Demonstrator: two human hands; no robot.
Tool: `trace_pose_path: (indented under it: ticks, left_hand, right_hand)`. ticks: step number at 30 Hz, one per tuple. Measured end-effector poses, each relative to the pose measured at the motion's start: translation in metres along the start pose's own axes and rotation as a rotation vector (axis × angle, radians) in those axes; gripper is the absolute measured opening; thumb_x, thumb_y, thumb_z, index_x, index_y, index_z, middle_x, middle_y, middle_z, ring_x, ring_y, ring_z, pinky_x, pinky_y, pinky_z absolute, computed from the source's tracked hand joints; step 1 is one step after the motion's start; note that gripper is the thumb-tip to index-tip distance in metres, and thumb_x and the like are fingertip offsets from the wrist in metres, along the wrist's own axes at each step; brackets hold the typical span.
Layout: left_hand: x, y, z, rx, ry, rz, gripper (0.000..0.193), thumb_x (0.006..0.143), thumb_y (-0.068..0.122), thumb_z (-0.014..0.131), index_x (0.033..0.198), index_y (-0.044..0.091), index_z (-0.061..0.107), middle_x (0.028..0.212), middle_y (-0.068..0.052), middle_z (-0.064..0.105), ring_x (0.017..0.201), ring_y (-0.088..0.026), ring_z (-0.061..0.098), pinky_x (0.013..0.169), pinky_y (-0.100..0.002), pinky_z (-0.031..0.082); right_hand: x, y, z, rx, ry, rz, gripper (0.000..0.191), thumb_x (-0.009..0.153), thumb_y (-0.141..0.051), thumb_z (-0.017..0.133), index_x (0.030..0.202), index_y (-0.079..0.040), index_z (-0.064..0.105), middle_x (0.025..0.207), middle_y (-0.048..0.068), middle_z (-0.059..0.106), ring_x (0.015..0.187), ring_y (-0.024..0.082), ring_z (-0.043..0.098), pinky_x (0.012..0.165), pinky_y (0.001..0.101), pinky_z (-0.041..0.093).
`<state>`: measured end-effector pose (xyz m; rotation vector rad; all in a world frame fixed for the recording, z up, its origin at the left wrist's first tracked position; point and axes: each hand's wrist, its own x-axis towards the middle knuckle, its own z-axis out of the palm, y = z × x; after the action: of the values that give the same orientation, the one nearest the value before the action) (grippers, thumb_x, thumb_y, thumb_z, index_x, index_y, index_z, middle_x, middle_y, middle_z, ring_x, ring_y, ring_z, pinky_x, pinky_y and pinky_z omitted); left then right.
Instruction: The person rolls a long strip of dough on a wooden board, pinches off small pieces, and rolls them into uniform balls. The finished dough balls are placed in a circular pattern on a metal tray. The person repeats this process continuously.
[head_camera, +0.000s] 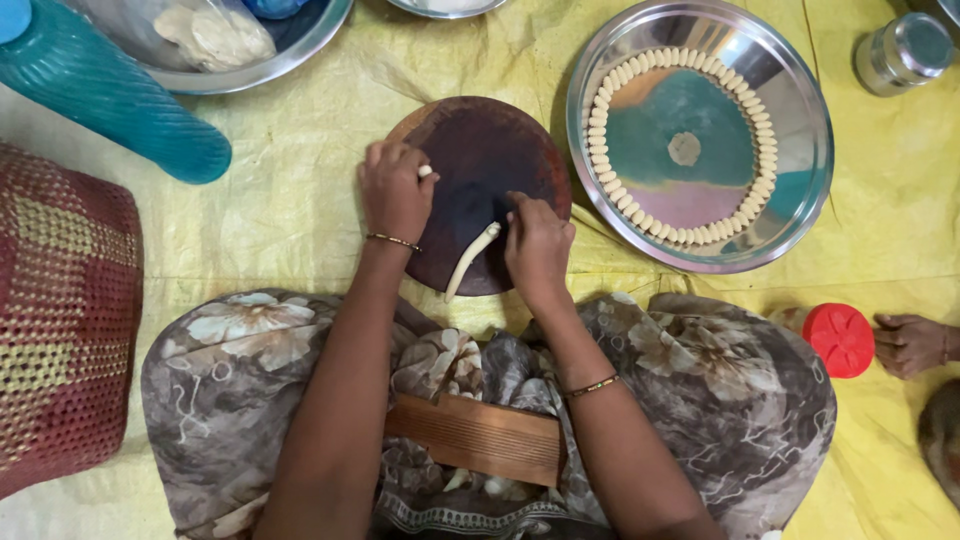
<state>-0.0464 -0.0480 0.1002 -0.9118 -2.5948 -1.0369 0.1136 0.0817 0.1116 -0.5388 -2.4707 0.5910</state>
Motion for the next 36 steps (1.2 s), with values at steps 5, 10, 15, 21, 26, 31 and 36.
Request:
trace_pose_path:
  ticks: [5, 10, 15, 21, 26, 31, 36]
  left_hand:
    - [-0.001, 0.001, 0.002, -0.866, -0.346, -0.258, 0.024, 0.084, 0.008, 0.08, 0.108, 0.005, 0.076, 0.087, -0.003, 0.075, 0.074, -0.01, 0.067, 0.067, -0.024, 0.057]
    - [-0.01, 0.007, 0.001, -1.09, -0.753, -0.396, 0.019, 0.088, 0.015, 0.079, 0.1, 0.0, 0.077, 0.08, -0.002, 0.076, 0.066, -0.005, 0.065, 0.061, -0.019, 0.053]
    - [-0.011, 0.001, -0.005, -1.138, -0.841, -0.407, 0.018, 0.09, 0.015, 0.08, 0.095, -0.002, 0.077, 0.078, -0.003, 0.074, 0.066, -0.005, 0.064, 0.06, -0.019, 0.05]
    - [-0.013, -0.006, -0.003, -1.165, -0.855, -0.371, 0.012, 0.089, 0.008, 0.076, 0.094, -0.003, 0.076, 0.078, -0.002, 0.072, 0.066, -0.006, 0.061, 0.06, -0.02, 0.049]
    - [-0.006, -0.019, -0.01, -1.028, -0.494, -0.545, 0.011, 0.086, 0.007, 0.074, 0.095, 0.0, 0.076, 0.078, -0.002, 0.073, 0.066, -0.007, 0.065, 0.058, -0.021, 0.055]
    - [0.001, -0.035, -0.026, -1.158, -0.13, -0.626, 0.013, 0.087, 0.008, 0.079, 0.098, 0.002, 0.075, 0.079, -0.003, 0.075, 0.063, -0.007, 0.065, 0.057, -0.02, 0.054]
    - [0.0, -0.033, -0.027, -1.066, -0.083, -0.622, 0.017, 0.086, 0.013, 0.084, 0.088, 0.006, 0.069, 0.075, 0.0, 0.071, 0.062, -0.005, 0.063, 0.053, -0.019, 0.049]
  right_hand:
    - [0.004, -0.012, -0.009, 0.239, 0.029, -0.105, 0.026, 0.089, -0.004, 0.077, 0.114, -0.005, 0.073, 0.097, 0.011, 0.069, 0.09, 0.027, 0.069, 0.077, 0.0398, 0.052]
    - [0.003, -0.02, -0.011, 0.355, 0.038, -0.177, 0.021, 0.084, 0.0, 0.082, 0.104, -0.003, 0.075, 0.095, 0.011, 0.07, 0.085, 0.025, 0.071, 0.072, 0.0344, 0.057]
    - [0.005, -0.017, -0.012, 0.331, -0.013, -0.195, 0.011, 0.083, 0.001, 0.08, 0.092, -0.001, 0.074, 0.086, 0.011, 0.07, 0.076, 0.024, 0.071, 0.065, 0.0347, 0.055]
    - [-0.001, -0.013, -0.005, 0.34, -0.001, -0.19, 0.01, 0.079, 0.001, 0.077, 0.085, 0.001, 0.069, 0.082, 0.012, 0.068, 0.07, 0.023, 0.069, 0.06, 0.0345, 0.055]
    - [0.005, 0.006, -0.002, 0.278, 0.044, 0.004, 0.004, 0.086, 0.0, 0.075, 0.087, -0.002, 0.072, 0.085, 0.011, 0.07, 0.069, 0.022, 0.07, 0.061, 0.0321, 0.057]
    - [0.001, 0.014, 0.001, 0.067, -0.002, -0.121, 0.011, 0.08, -0.002, 0.078, 0.09, -0.003, 0.076, 0.09, 0.014, 0.072, 0.08, 0.031, 0.071, 0.074, 0.04, 0.057]
    - [-0.004, 0.008, 0.006, 0.097, -0.144, -0.033, 0.009, 0.079, -0.001, 0.078, 0.087, -0.001, 0.076, 0.089, 0.016, 0.071, 0.081, 0.035, 0.07, 0.075, 0.044, 0.055]
